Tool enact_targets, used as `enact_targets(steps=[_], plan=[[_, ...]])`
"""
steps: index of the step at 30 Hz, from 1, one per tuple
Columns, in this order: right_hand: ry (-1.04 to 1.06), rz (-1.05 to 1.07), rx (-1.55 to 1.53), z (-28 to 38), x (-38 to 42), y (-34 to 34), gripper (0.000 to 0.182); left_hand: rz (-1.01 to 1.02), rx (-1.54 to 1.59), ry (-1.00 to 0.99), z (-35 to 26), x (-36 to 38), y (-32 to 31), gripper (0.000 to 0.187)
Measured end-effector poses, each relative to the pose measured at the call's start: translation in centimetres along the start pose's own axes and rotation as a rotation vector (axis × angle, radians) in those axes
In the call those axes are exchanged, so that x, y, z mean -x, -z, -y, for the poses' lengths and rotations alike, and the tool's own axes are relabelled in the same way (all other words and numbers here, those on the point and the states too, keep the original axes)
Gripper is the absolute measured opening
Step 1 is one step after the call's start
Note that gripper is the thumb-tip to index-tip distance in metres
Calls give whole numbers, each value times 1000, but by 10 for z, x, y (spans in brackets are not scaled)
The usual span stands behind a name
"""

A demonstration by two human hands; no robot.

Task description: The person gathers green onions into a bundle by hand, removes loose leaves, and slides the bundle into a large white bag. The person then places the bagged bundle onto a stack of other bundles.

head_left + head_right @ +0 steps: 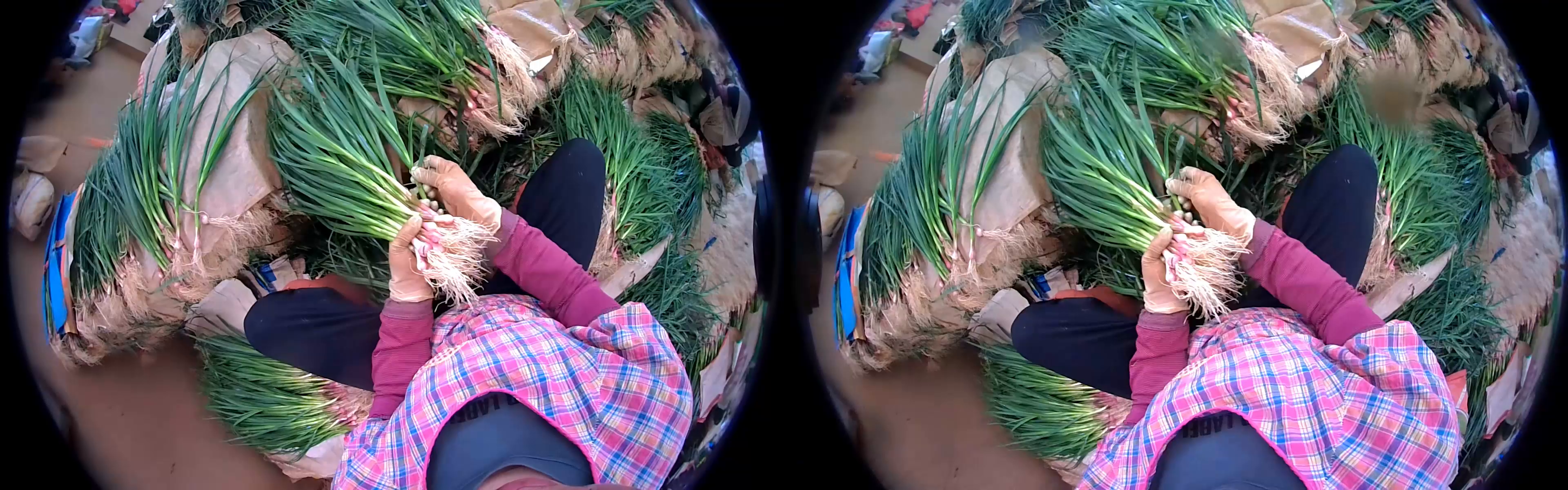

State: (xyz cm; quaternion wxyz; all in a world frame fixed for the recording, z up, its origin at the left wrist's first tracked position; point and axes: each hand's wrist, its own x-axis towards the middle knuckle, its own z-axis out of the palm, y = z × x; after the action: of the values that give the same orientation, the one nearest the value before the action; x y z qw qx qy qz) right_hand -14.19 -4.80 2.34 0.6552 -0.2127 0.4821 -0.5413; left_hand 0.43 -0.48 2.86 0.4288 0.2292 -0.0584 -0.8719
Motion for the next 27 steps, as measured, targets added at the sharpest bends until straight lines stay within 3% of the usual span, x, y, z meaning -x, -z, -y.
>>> enact_targets(steps=[1, 3, 4, 5, 7, 9, 11, 13, 15, 17, 19, 20, 21, 24, 27], plan=[[0, 10, -8, -4, -2, -3, 15, -27, -13, -34, -1, 2, -2, 36], [-197, 35, -514, -15, -7, -2, 12, 58, 9, -41, -9, 7, -6, 39], [-401, 125, -1126, -28, -35, 22, 10, 93, 54, -64, -8, 8, -7, 42], [-218, 209, -1146, -34, -46, 39, 9, 124, 105, -87, -7, 10, -7, 45], [78, -107, -515, -5, -36, 23, 10, 92, 111, -5, -8, 7, 1, 46], [157, -36, -57, 2, -27, 6, 14, 14, 104, 22, -3, 1, 14, 45], [234, -24, 104, 2, -24, -10, 16, 3, 44, -17, -2, 4, 6, 44], [266, -108, 74, -4, -30, -7, 11, 42, 89, -5, -3, 4, 3, 37], [-278, 211, -880, -33, -56, 27, 11, 71, 92, 47, -6, 1, 12, 37], [-314, 106, -1090, -22, -55, 29, 15, 80, 116, 17, -5, 5, 0, 39], [165, -61, 143, -18, -40, 32, 19, 74, 162, 48, -4, 5, 4, 43], [39, -82, 727, -16, -33, 39, 22, 53, 97, 16, -4, 6, 4, 43], [183, -80, 1531, -17, -17, 49, 28, 35, 32, -21, -4, 4, 3, 43], [622, -373, 1106, -1, 0, 27, 33, 45, -3, -4, -2, -1, 9, 42], [790, -406, 1402, 18, -11, -12, 30, 27, -64, 121, -1, -6, 24, 30]])
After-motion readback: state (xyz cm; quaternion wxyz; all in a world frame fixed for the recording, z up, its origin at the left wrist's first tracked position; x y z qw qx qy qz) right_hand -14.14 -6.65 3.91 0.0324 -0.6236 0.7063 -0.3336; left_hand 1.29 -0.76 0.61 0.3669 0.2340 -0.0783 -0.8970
